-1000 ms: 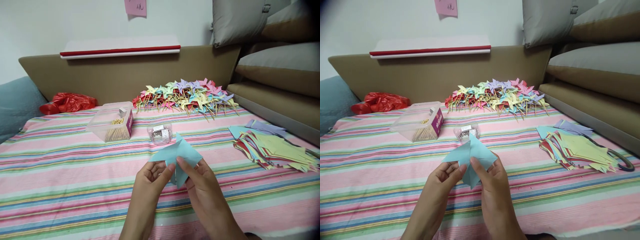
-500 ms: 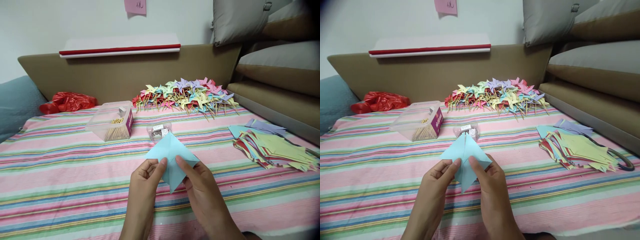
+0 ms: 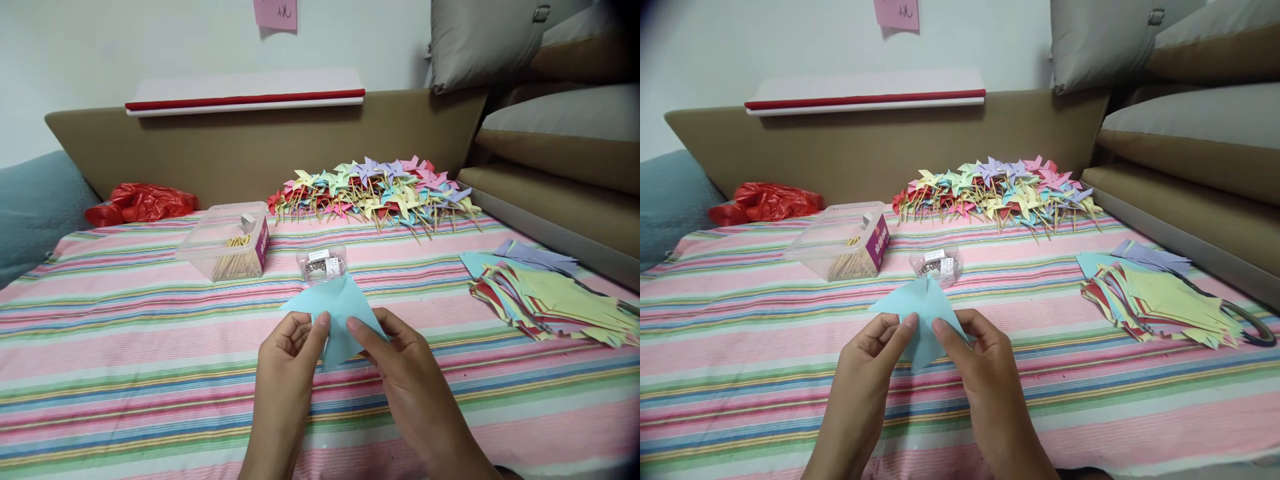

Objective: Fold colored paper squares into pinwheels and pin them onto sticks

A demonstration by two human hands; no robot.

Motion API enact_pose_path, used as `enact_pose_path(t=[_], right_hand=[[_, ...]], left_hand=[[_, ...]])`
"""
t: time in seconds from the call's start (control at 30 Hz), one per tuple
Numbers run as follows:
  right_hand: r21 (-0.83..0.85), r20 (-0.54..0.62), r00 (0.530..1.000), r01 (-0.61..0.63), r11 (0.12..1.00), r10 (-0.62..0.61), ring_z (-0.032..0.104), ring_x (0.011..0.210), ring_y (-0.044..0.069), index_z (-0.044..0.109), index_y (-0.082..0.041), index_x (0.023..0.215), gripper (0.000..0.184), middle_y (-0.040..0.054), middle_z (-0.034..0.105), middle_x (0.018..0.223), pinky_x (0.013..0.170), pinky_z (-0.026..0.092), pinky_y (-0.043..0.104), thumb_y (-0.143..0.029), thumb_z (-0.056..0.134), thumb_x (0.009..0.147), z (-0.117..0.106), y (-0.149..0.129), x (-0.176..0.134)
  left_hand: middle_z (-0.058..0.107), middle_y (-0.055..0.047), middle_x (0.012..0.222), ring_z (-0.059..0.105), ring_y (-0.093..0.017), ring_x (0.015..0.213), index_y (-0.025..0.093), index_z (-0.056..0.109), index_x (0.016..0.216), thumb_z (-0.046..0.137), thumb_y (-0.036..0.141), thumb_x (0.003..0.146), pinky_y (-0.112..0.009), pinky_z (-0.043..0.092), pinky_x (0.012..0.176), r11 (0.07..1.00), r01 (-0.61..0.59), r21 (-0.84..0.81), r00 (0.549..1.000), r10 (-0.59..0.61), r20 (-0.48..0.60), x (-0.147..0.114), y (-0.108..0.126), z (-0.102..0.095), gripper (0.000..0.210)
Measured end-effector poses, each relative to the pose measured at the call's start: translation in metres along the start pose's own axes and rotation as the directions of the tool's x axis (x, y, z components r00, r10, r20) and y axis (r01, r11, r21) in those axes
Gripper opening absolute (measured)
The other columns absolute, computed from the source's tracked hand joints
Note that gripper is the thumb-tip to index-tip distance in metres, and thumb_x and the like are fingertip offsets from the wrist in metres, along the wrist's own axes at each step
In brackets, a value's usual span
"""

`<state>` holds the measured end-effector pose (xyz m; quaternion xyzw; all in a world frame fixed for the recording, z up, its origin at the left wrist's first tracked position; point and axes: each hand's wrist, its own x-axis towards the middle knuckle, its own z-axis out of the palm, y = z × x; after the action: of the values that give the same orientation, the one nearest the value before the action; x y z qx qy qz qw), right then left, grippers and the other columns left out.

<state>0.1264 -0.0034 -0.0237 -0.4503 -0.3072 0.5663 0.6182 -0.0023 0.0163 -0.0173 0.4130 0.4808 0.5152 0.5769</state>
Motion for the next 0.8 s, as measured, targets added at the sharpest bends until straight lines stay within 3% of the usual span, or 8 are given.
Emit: enact_pose_path(t=[0.13,0.27,0.3,0.37,0.47,0.53,0.67,0.8], right_hand=[[-0.060,0.009,1.000,0.025,0.998,-0.025,0.058,0.078,0.017,0.072,-0.022,0.087,0.027,0.0009,0.068,0.081,0.072,0.049,0.030,-0.046,0.079,0.079,0.002,-0.003,-0.002],[-0.238,0.012,0.975,0.217,0.947,-0.221,0.066,0.097,0.023,0.054,-0.032,0.129,0.046,0.0049,0.069,0.113,0.084,0.055,0.038,-0.042,0.072,0.088,-0.005,-0.006,-0.004],[-0.350,0.064,0.944,0.326,0.878,-0.325,0.065,0.107,0.024,0.047,-0.035,0.135,0.051,0.0061,0.065,0.124,0.091,0.054,0.041,-0.036,0.070,0.089,-0.009,-0.007,-0.004],[-0.566,0.269,0.823,0.555,0.609,-0.500,0.054,0.129,0.027,0.045,-0.039,0.139,0.056,0.0073,0.049,0.145,0.104,0.049,0.046,-0.022,0.067,0.090,-0.018,-0.006,-0.002],[-0.669,0.552,0.639,0.723,0.173,-0.536,0.032,0.148,0.033,0.055,-0.037,0.131,0.052,0.0056,0.022,0.161,0.114,0.040,0.053,-0.009,0.063,0.089,-0.028,-0.002,0.003],[-0.670,0.609,0.584,0.741,0.045,-0.537,0.026,0.150,0.034,0.061,-0.034,0.125,0.046,0.0056,0.016,0.162,0.115,0.038,0.055,-0.006,0.062,0.089,-0.029,0.000,0.004],[-0.656,0.621,0.520,0.755,-0.025,-0.586,0.033,0.145,0.032,0.070,-0.032,0.104,0.027,0.0037,0.025,0.158,0.113,0.038,0.053,-0.010,0.067,0.090,-0.025,-0.001,0.002],[-0.658,0.551,0.558,0.748,0.088,-0.620,0.041,0.138,0.032,0.073,-0.031,0.094,0.015,0.0037,0.039,0.152,0.109,0.040,0.052,-0.017,0.068,0.091,-0.021,-0.006,-0.001]], left_hand=[[0.055,0.002,0.067,0.045,-0.010,0.062,0.017,0.060,0.073,0.079,0.043,0.081,-0.020,0.038,0.056,1.000,-0.002,0.007,1.000,0.002,0.004,-0.002,0.003,0.000,0.032],[0.060,0.002,0.068,0.048,-0.010,0.062,0.017,0.060,0.071,0.081,0.040,0.079,-0.019,0.040,0.056,0.998,-0.006,-0.055,1.000,0.005,-0.020,0.000,0.006,-0.001,0.031],[0.061,0.002,0.067,0.048,-0.009,0.061,0.017,0.060,0.071,0.082,0.039,0.078,-0.019,0.040,0.055,0.997,-0.007,-0.074,1.000,0.005,-0.031,0.000,0.006,-0.002,0.031],[0.059,0.003,0.064,0.046,-0.008,0.058,0.018,0.061,0.071,0.083,0.039,0.078,-0.018,0.039,0.054,0.995,-0.005,-0.103,0.998,-0.001,-0.058,0.002,0.006,-0.004,0.031],[0.053,0.006,0.059,0.042,-0.007,0.054,0.018,0.063,0.072,0.084,0.037,0.077,-0.016,0.037,0.051,0.990,0.012,-0.142,0.995,-0.026,-0.095,0.003,0.007,-0.006,0.029],[0.047,0.007,0.056,0.039,-0.006,0.051,0.018,0.064,0.072,0.084,0.036,0.076,-0.016,0.035,0.049,0.986,0.021,-0.165,0.994,-0.039,-0.106,0.003,0.007,-0.006,0.028],[0.047,0.008,0.056,0.039,-0.006,0.052,0.017,0.063,0.070,0.085,0.035,0.075,-0.016,0.035,0.050,0.982,0.031,-0.186,0.994,-0.049,-0.094,0.003,0.007,-0.004,0.029],[0.054,0.006,0.059,0.042,-0.006,0.054,0.017,0.060,0.070,0.084,0.035,0.076,-0.016,0.038,0.053,0.982,0.042,-0.183,0.996,-0.056,-0.074,0.002,0.006,-0.004,0.031]])
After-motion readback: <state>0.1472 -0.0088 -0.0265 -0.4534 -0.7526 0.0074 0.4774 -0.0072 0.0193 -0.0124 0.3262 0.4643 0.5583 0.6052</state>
